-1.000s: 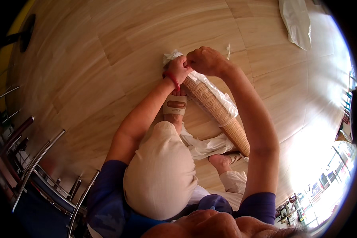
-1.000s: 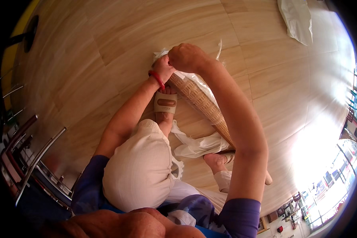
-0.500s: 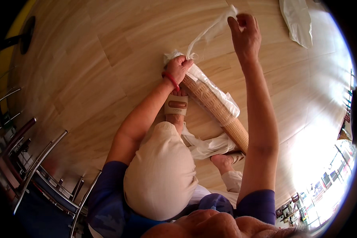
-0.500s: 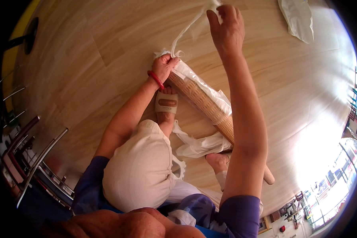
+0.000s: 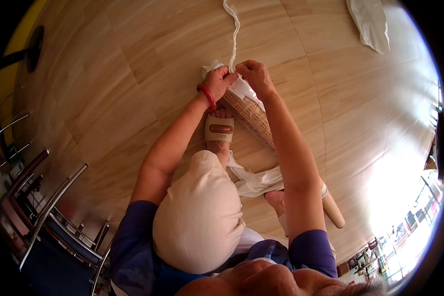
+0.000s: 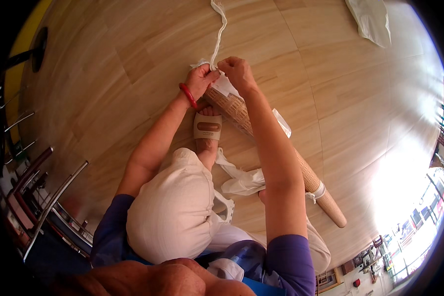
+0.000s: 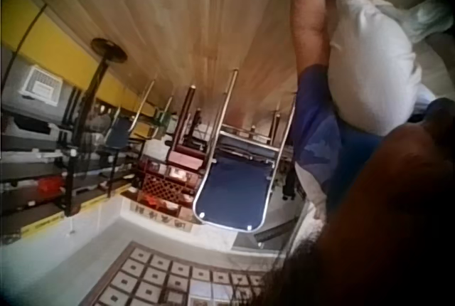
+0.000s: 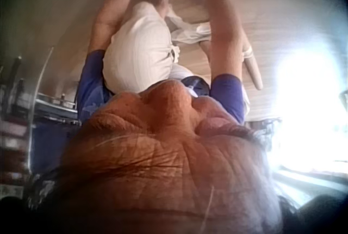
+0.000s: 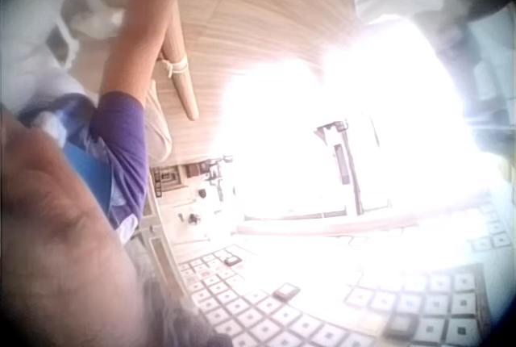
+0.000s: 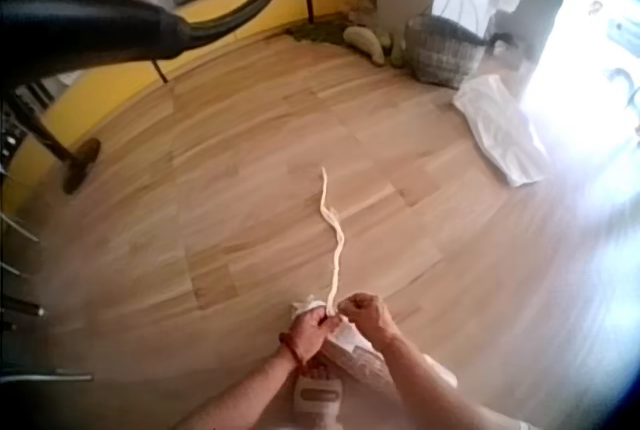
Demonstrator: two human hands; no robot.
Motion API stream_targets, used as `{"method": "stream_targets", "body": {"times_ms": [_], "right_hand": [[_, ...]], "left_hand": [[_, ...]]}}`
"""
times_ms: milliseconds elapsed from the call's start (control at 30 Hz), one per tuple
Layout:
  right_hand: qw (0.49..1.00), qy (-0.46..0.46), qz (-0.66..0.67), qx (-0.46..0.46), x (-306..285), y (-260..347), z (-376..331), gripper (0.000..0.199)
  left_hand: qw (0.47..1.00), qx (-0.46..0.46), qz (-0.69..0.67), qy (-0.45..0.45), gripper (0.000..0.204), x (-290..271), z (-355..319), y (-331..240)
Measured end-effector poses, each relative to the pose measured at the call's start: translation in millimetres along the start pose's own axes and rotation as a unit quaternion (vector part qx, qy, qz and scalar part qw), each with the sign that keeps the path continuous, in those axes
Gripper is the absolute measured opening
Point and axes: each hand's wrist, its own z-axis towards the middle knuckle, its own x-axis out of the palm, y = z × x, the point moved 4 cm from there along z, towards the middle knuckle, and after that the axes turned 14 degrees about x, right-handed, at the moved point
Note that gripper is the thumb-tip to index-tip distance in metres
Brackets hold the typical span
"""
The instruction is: The person rolls a bamboo mat, ties several white fabric strips around the roll to secure it, and slides the rolled mat into a clear plastic sleeve.
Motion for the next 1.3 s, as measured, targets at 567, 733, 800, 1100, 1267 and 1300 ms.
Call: {"method": "stream_targets", "body": {"times_ms": [567, 733, 800, 1100, 1267, 1300], "right_hand": [[0.998, 0.044, 0.048, -0.014, -3.4, -19.7, -6.2, 0.029], [0.997, 0.061, -0.049, 0.019, 4.3, -8.6, 0.9, 0.028], [0.994, 0.089, -0.037, 0.05, 7.0, -6.4, 0.5, 0.026], [0.993, 0.115, 0.003, 0.018, 0.8, -23.2, 11.4, 0.021], [0.965, -0.072, -0.226, -0.114, -2.8, -6.4, 10.4, 0.02], [0.961, -0.088, -0.244, -0.099, -2.8, -8.5, 10.9, 0.021]], "left_hand": [[0.866, 0.294, 0.405, 0.02, 0.02, 11.4, 4.7, -36.6], [0.784, 0.438, 0.436, -0.06, 0.02, 6.5, -3.8, -34.5], [0.794, 0.424, 0.432, -0.066, 0.021, 3.0, -6.2, -31.3], [0.821, 0.425, 0.369, -0.09, 0.021, -2.9, -17.1, -28.3], [0.882, 0.333, 0.309, -0.122, 0.013, -14.4, -37.5, -27.5], [0.905, 0.294, 0.281, -0.127, 0.013, -17.4, -47.2, -16.3]]}}
